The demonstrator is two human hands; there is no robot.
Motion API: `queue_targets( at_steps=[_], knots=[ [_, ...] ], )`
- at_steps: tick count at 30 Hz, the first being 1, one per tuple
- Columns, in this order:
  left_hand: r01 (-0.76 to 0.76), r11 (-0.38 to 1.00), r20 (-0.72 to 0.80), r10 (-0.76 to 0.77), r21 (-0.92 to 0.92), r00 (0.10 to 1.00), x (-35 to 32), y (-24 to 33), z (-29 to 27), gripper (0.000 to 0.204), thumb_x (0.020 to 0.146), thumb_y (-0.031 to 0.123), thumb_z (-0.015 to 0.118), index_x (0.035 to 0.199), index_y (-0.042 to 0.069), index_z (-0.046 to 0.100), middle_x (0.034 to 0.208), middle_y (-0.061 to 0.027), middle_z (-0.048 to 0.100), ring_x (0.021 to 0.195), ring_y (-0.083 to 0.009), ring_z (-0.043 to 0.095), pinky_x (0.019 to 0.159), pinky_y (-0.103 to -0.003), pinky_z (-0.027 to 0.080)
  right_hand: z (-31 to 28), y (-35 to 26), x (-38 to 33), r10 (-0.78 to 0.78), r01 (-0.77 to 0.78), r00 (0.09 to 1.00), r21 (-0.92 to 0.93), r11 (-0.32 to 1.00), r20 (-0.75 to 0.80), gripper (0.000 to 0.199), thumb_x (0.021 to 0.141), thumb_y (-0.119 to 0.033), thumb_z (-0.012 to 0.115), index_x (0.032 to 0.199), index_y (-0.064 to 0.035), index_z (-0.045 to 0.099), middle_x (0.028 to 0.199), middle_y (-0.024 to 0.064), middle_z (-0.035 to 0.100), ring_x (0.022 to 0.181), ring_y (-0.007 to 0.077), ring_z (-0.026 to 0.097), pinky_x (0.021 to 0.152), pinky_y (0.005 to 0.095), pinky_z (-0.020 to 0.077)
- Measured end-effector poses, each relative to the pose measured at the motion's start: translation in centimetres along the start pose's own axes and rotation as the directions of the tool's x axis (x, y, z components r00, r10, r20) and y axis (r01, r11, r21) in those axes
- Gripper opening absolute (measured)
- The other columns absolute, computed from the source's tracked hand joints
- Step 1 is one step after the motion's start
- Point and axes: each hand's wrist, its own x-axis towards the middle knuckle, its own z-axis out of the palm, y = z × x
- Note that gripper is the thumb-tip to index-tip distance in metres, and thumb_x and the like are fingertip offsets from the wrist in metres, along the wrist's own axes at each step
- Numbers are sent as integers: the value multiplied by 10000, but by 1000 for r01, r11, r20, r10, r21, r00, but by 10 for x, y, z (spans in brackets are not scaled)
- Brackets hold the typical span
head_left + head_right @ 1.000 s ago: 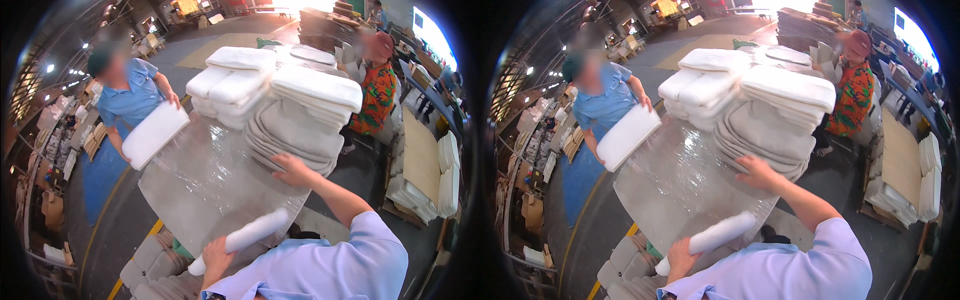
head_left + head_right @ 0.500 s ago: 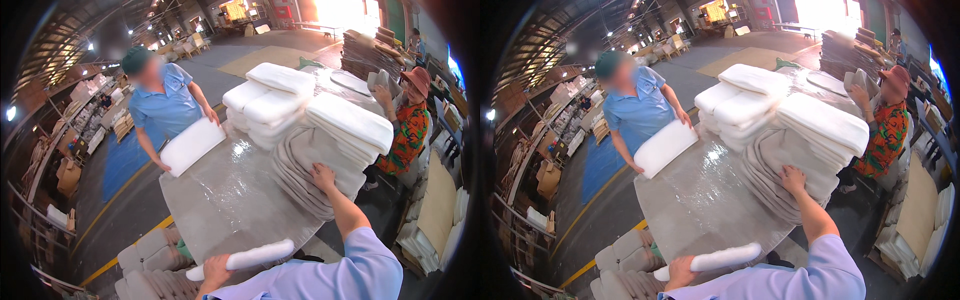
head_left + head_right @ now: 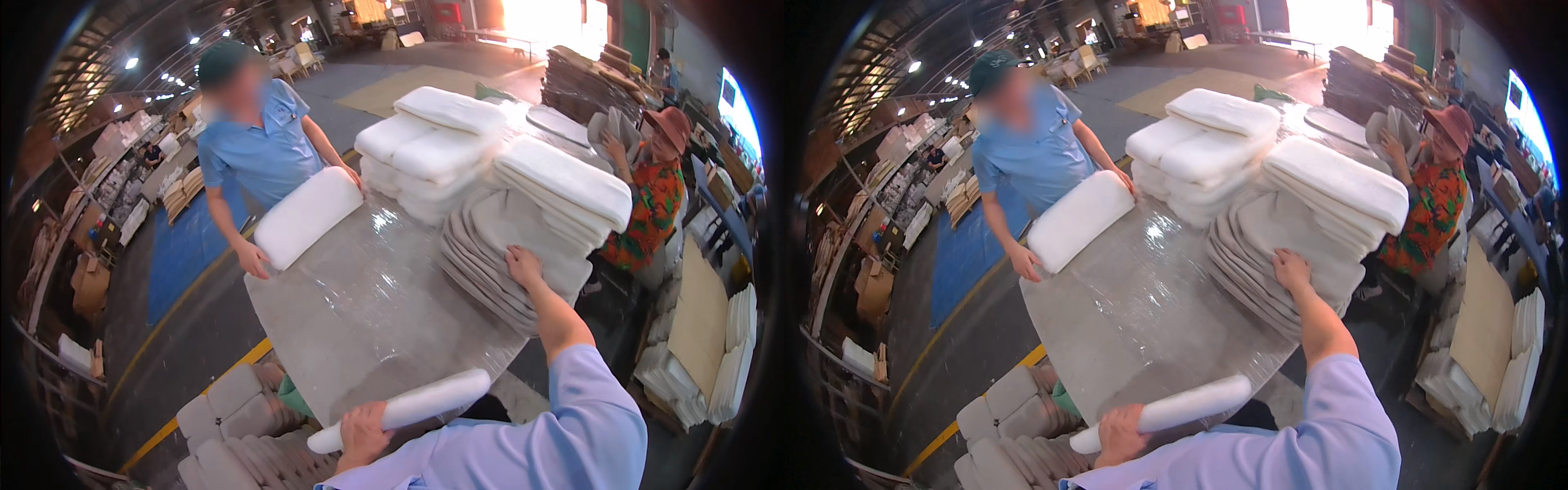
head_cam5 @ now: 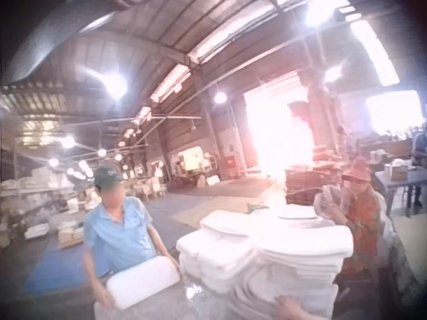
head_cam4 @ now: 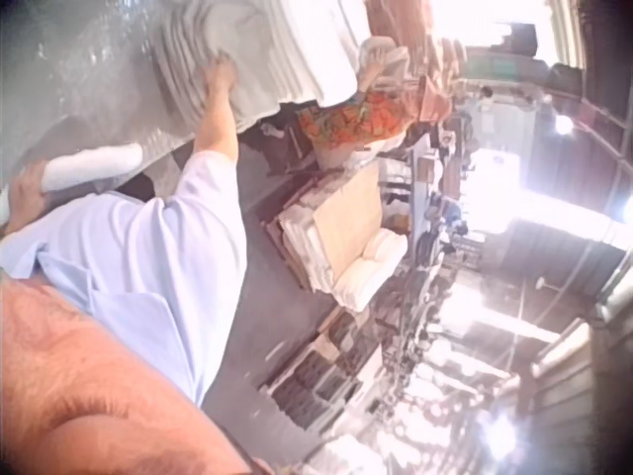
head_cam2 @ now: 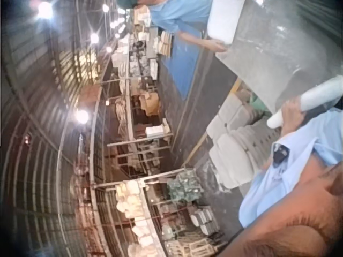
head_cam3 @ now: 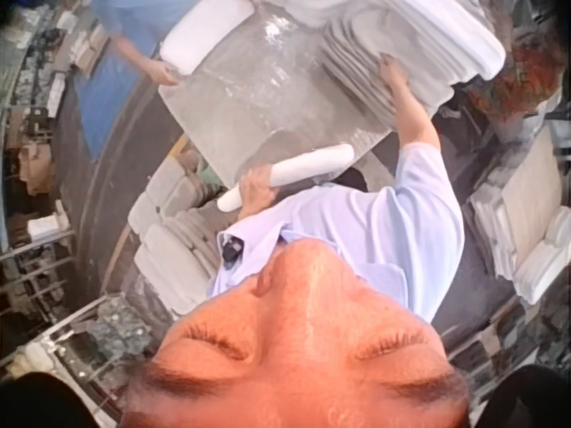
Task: The person repeatedly picks up white foam inserts and gray fabric covers, inserts the foam into the covers, and stacks the finished items on a table. A coworker performs similar actions across the table.
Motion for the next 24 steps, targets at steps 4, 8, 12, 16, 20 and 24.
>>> queue_targets(
  at_steps=[4,8,12,16,20,24],
  knots=[
    [-27,1000,57,26,16,998,3,-10,17,531,699,280,876,1180,178,678,1110,-34,746,1013,-293,701,863,-503,509,-20,16,24,116,-116,993,-9,993,0,493,1069,-466,475,1376,-151,697,1328,173,712,1279,379,635,1118,498,450],
    [-3,1000,-1,3,-30,1000,2,-5,2,471,703,263,869,1126,171,683,1001,-45,744,944,-306,706,808,-498,518,-17,-1,17,51,-50,999,207,977,2,474,1077,-440,472,1326,-119,716,1162,210,755,1167,422,682,1018,471,510],
    [-46,998,37,47,-34,998,14,-10,4,401,719,240,848,1075,163,680,928,-55,729,896,-317,706,771,-501,525,-58,-10,12,-75,91,991,149,985,-109,437,1070,-413,512,1273,-89,724,1077,217,758,1053,393,708,929,445,522],
    [-49,999,48,49,7,998,9,-18,-2,358,720,219,838,1037,158,682,906,-51,724,874,-315,706,755,-491,530,-100,-80,-3,-136,122,990,280,952,33,358,1073,-311,578,1222,-12,707,939,175,739,864,279,660,829,400,517],
    [-113,992,-12,112,-49,994,8,-24,-8,381,679,189,849,1026,143,698,883,-73,726,853,-308,702,734,-466,548,-172,-133,-24,-279,238,954,287,928,111,315,1069,-275,595,1187,-7,710,807,91,635,795,160,596,756,350,497],
    [-102,993,-28,100,-55,995,-6,-21,-34,374,715,226,846,1044,160,681,949,-40,729,935,-288,702,801,-449,538,-212,-181,-53,-407,331,901,367,870,152,321,1089,-262,582,1202,11,704,854,12,657,820,97,579,760,323,497]
  ],
)
